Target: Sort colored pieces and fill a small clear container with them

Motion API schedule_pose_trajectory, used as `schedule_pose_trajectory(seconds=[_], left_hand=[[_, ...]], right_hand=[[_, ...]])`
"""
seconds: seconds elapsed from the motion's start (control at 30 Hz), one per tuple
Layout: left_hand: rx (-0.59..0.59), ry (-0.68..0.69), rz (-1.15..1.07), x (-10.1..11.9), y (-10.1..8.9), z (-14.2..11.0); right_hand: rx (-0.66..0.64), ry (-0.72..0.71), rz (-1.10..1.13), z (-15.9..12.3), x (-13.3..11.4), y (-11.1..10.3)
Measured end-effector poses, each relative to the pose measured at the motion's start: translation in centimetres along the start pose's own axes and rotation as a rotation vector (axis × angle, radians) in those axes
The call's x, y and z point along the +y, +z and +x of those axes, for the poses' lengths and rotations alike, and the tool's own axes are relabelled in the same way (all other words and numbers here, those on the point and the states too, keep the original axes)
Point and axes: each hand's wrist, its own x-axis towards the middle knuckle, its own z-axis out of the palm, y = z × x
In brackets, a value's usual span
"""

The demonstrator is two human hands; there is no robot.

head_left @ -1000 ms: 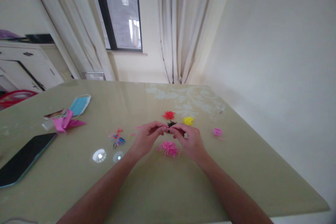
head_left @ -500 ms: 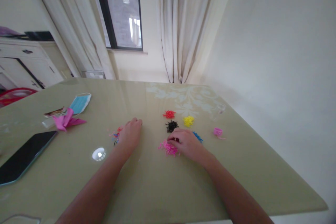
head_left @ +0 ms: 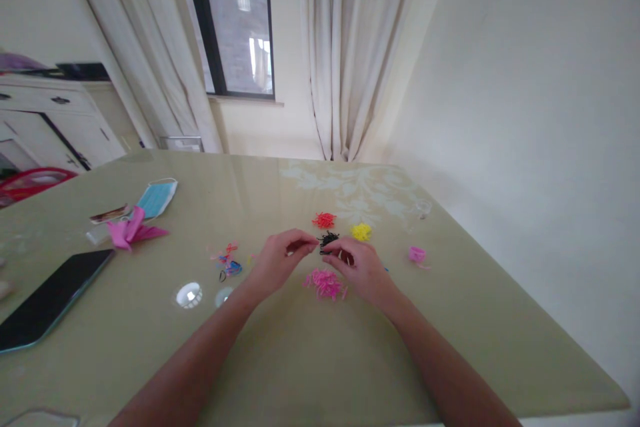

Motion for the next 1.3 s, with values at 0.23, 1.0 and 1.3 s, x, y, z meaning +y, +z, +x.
schedule_pose_trajectory(seconds=[0.23,1.0,1.3], left_hand=[[0.003,-0.039,-0.272,0.8,1.6,-0.7],[0.104,-0.011,-0.216,1.3,1.3,-0.6],[0.078,-0.005,-0.178,1.5,1.2,-0.8]], right_hand=[[0.121,-0.054,0.040,-0.1,-0.6,-0.2],[0.177,-0.080,0.101,-0.1,-1.3,-0.7],[0.191,-0.068,0.110,-0.1,-1.6,-0.8]])
